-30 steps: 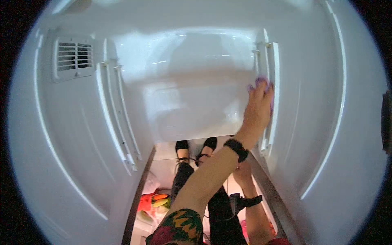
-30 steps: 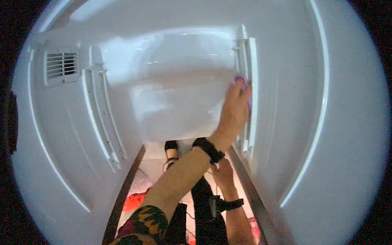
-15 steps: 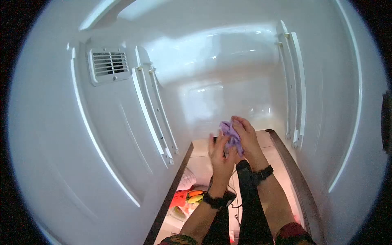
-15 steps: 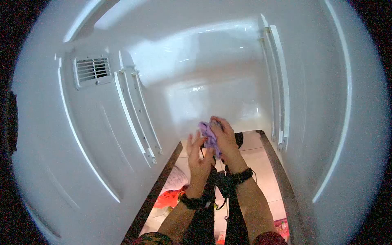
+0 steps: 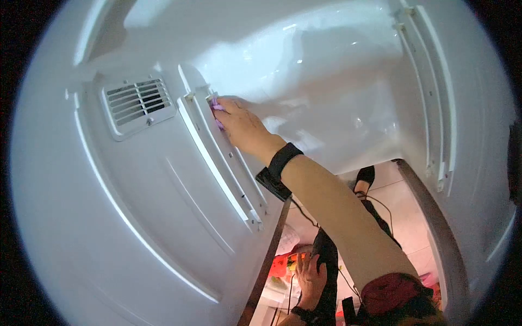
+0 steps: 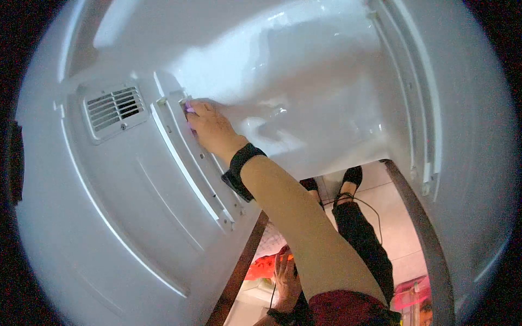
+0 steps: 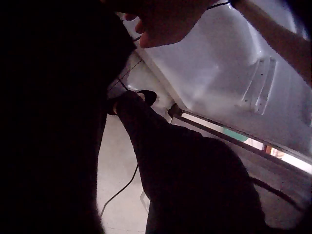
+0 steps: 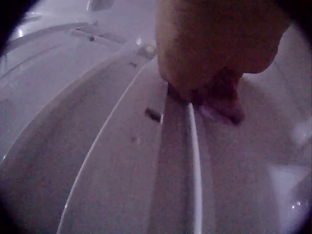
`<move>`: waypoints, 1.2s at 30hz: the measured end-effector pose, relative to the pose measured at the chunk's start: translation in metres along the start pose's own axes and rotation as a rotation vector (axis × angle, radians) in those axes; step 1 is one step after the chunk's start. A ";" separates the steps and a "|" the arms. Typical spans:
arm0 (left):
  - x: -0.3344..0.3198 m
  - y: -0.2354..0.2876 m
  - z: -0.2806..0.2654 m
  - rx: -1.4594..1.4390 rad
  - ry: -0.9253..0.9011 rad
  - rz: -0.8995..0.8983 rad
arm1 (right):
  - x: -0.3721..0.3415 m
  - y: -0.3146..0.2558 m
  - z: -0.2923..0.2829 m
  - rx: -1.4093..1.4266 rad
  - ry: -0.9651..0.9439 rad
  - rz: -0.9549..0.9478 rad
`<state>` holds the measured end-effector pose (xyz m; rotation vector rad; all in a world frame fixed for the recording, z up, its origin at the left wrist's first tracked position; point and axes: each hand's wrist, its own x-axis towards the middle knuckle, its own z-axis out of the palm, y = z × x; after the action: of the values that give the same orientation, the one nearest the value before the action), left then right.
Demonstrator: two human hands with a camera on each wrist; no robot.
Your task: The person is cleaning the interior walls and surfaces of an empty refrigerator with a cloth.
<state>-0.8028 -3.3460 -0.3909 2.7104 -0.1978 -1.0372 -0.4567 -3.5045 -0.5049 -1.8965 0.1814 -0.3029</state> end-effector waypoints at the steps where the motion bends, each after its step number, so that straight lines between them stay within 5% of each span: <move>1: 0.000 -0.004 0.003 0.017 -0.025 -0.021 | -0.012 -0.001 0.002 0.006 0.000 0.019; 4: 0.007 0.003 0.000 0.048 0.006 -0.010 | -0.071 -0.008 0.005 0.080 0.028 0.031; 6: 0.008 0.005 0.002 0.028 -0.008 0.030 | -0.132 -0.017 0.018 0.100 -0.062 0.199; 9: 0.011 -0.004 0.013 0.017 -0.024 0.035 | -0.191 -0.023 -0.001 0.048 -0.052 0.047; 11: 0.021 -0.006 0.021 -0.045 0.044 0.078 | -0.208 -0.018 -0.020 0.044 -0.422 0.078; 13: 0.037 0.004 0.031 -0.130 0.129 0.022 | -0.210 0.017 -0.037 -0.016 -0.367 0.209; 15: 0.062 0.033 0.028 -0.260 0.141 -0.065 | -0.192 0.064 -0.083 -0.232 -0.002 0.139; 16: 0.074 0.041 0.030 -0.378 0.150 -0.154 | -0.181 0.109 -0.098 0.023 0.009 0.485; 19: 0.100 0.044 0.048 -0.403 0.192 -0.100 | -0.154 0.172 -0.176 -0.705 0.259 0.258; 22: 0.112 0.042 0.067 -0.595 0.184 -0.229 | -0.160 0.224 -0.152 -1.105 0.356 0.434; 24: 0.105 0.025 0.087 -0.697 0.218 -0.337 | -0.147 0.196 -0.096 -0.887 0.245 0.483; 28: 0.102 0.007 0.115 -0.757 0.188 -0.503 | -0.166 0.142 -0.002 -0.400 -0.231 0.171; 29: 0.104 0.008 0.117 -0.774 0.191 -0.473 | -0.183 0.143 0.002 -0.402 -0.234 0.177; 31: 0.105 0.015 0.111 -0.775 0.188 -0.464 | -0.228 0.157 0.006 -0.593 -0.322 -0.197; 33: 0.108 0.021 0.111 -0.765 0.202 -0.443 | -0.258 0.166 -0.031 -0.631 -0.303 -0.259; 35: 0.112 0.031 0.110 -0.815 0.181 -0.453 | -0.273 0.189 -0.085 -0.641 -0.402 -0.137; 36: 0.112 0.033 0.109 -0.850 0.161 -0.466 | -0.277 0.202 -0.114 -0.437 -0.517 0.187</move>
<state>-0.7946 -3.4192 -0.5322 2.0459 0.7597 -0.7430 -0.7508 -3.6005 -0.6924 -2.2990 0.0754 0.3864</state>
